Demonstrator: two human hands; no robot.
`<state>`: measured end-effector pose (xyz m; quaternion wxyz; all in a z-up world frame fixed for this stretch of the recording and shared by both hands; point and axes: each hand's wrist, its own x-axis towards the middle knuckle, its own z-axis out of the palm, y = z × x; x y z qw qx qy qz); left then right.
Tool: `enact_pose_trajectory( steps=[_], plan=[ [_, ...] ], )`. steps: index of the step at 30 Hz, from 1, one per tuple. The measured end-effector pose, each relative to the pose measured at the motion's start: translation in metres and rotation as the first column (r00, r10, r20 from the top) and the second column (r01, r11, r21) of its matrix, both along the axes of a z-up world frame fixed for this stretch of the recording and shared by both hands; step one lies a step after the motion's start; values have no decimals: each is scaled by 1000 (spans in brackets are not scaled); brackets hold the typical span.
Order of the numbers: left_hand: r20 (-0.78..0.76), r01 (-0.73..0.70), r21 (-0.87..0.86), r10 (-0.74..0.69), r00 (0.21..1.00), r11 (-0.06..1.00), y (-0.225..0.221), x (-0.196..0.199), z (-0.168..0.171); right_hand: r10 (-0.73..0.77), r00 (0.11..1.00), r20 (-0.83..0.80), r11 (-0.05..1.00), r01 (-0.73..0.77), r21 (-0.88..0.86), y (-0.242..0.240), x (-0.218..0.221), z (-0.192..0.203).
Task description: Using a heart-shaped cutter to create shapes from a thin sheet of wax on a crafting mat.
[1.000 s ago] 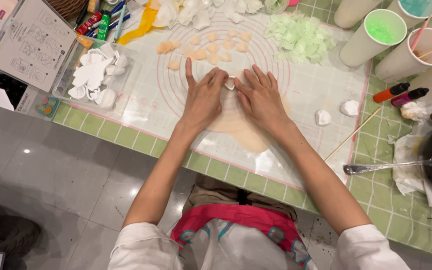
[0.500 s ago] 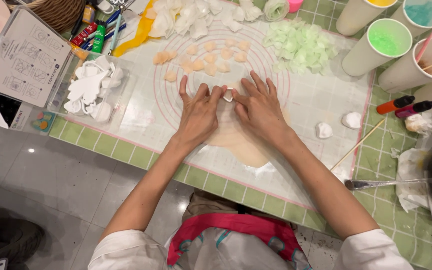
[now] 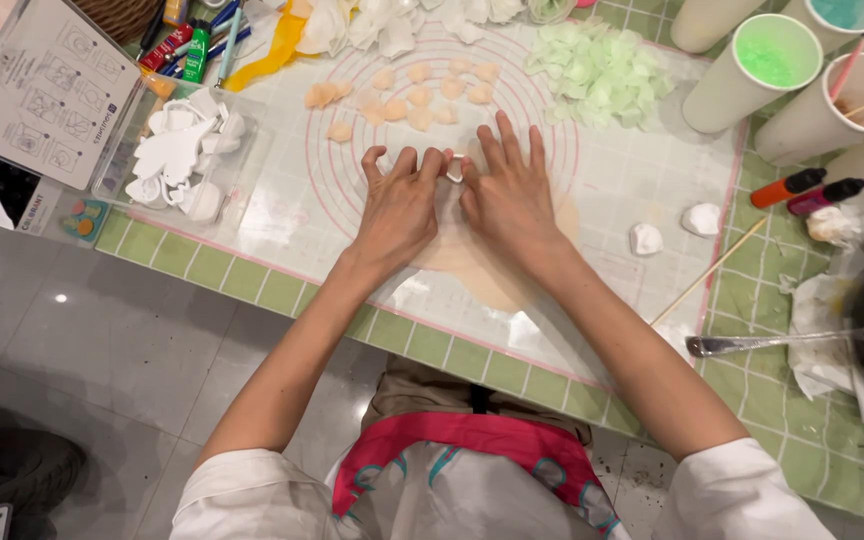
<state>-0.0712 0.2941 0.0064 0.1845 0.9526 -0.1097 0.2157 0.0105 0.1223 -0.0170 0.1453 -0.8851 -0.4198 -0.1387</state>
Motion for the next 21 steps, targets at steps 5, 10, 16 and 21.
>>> enact_pose_trajectory(
  steps=[5, 10, 16, 21],
  plan=[
    [-25, -4, 61, 5, 1000, 998, -6, 0, -14, -47, 984, 169, 996, 58, -62, 11, -5, -14],
    [-159, 47, -55, -55, 986, 997, 16, 0, -7, -39, 994, 103, 997, 46, -69, 4, 2, -16],
    [-122, 108, 55, -100, 987, 993, 16, 3, -9, -58, 998, -18, 995, 56, -79, -2, 9, -6],
    [-27, 21, 179, -17, 999, 984, 8, 2, -28, -75, 991, -107, 996, 69, -54, -6, 8, -3]
  ],
)
